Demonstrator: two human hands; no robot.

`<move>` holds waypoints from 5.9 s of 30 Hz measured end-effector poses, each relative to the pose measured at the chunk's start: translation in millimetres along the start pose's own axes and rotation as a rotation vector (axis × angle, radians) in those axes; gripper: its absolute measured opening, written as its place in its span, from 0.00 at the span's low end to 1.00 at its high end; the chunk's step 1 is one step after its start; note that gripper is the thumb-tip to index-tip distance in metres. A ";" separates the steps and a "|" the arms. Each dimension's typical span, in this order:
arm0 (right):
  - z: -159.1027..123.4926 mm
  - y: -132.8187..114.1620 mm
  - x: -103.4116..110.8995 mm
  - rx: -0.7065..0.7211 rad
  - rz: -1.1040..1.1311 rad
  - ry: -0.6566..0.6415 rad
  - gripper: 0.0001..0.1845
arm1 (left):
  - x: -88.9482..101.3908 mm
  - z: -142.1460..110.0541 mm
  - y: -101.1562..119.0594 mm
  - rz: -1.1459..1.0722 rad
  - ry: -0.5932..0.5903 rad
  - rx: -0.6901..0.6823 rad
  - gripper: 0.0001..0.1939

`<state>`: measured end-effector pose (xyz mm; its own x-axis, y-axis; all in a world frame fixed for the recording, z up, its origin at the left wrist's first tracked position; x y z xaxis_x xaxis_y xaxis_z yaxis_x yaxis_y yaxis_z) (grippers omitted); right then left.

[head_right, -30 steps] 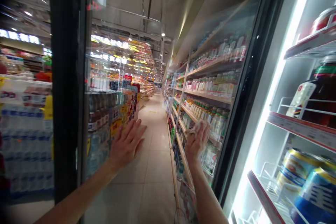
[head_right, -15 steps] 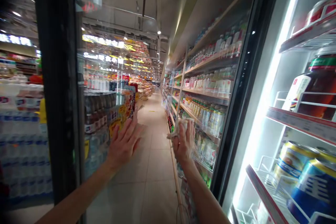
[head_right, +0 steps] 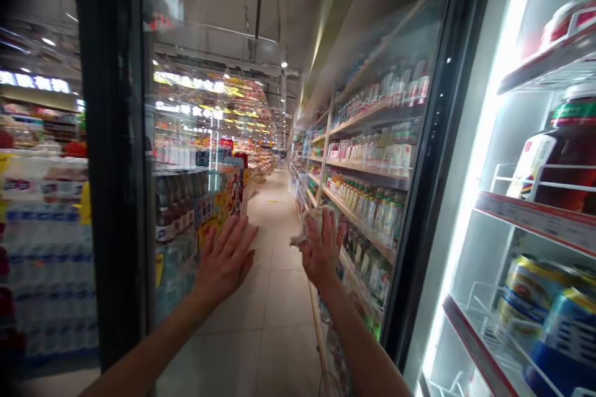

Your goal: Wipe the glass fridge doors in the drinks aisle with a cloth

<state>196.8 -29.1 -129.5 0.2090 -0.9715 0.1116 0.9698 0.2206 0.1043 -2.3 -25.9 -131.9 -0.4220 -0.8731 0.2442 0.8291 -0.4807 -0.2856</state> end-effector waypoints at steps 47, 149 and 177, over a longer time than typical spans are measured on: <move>71.1 19.2 13.8 -0.022 -0.016 0.127 0.26 | 0.9 -0.5 -3.3 -0.005 -0.010 0.000 0.25; -24.2 -159.2 -30.4 0.025 0.266 -0.062 0.29 | 38.1 -44.8 -35.1 -0.319 0.091 0.052 0.30; 12.8 -7.1 -33.9 0.266 -0.109 -0.301 0.33 | 2.4 -45.3 -64.6 -0.021 -0.142 -0.149 0.19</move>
<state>181.2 3.3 -121.4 0.0226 -0.9306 0.3655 0.9094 0.1710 0.3792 -73.5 -0.6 -154.9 -0.3736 -0.8475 0.3770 0.7527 -0.5145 -0.4108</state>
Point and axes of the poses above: each hand's wrist, its own z-axis towards the middle knuckle, its own x-axis out of the back of the hand, y = z × x, the point moved 7 cm from there along z, towards the middle knuckle, and after that the axes turned 7 degrees about -y, right-handed, at the moved point
